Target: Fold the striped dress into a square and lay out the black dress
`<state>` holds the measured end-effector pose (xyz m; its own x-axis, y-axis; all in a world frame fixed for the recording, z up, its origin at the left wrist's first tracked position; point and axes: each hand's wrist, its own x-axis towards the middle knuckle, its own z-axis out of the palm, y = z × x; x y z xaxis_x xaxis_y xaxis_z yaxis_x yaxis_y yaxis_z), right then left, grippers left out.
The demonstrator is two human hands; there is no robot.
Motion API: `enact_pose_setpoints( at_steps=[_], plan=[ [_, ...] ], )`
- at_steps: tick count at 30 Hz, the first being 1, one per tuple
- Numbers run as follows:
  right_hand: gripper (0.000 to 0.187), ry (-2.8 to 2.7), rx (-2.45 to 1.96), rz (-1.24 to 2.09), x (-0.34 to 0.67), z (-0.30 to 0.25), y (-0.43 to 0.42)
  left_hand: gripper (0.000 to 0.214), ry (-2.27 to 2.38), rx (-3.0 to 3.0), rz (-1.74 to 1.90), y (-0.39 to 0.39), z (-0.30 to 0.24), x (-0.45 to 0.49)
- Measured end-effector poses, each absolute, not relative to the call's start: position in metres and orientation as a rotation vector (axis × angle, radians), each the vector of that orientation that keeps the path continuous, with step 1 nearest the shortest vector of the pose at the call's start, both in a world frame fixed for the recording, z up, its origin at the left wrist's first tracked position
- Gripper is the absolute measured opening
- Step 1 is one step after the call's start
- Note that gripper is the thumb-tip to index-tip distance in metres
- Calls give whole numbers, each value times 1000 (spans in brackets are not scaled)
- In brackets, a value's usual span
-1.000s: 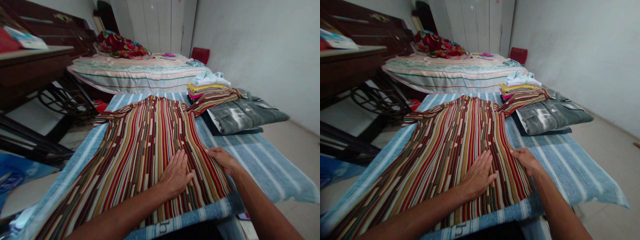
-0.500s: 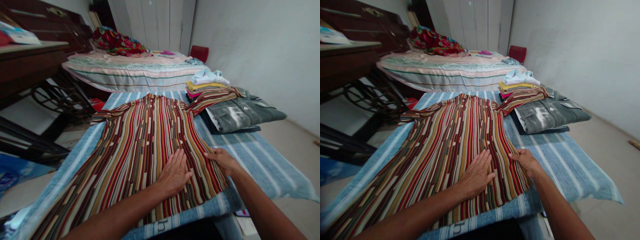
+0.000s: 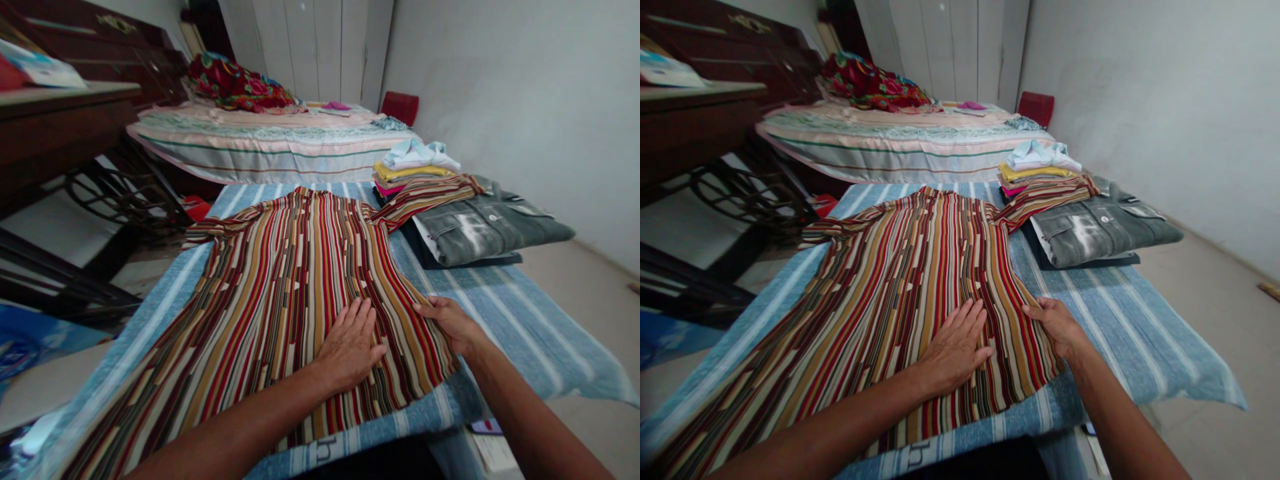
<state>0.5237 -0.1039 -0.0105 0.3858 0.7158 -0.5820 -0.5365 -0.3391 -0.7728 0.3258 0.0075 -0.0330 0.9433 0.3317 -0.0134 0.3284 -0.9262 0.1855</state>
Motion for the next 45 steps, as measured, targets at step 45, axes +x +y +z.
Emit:
enact_pose_setpoints(
  at_steps=[45],
  plan=[
    [58,-1623,-2039,76,518,-58,-47,62,604,2835,16,39,-32,399]
  ],
)
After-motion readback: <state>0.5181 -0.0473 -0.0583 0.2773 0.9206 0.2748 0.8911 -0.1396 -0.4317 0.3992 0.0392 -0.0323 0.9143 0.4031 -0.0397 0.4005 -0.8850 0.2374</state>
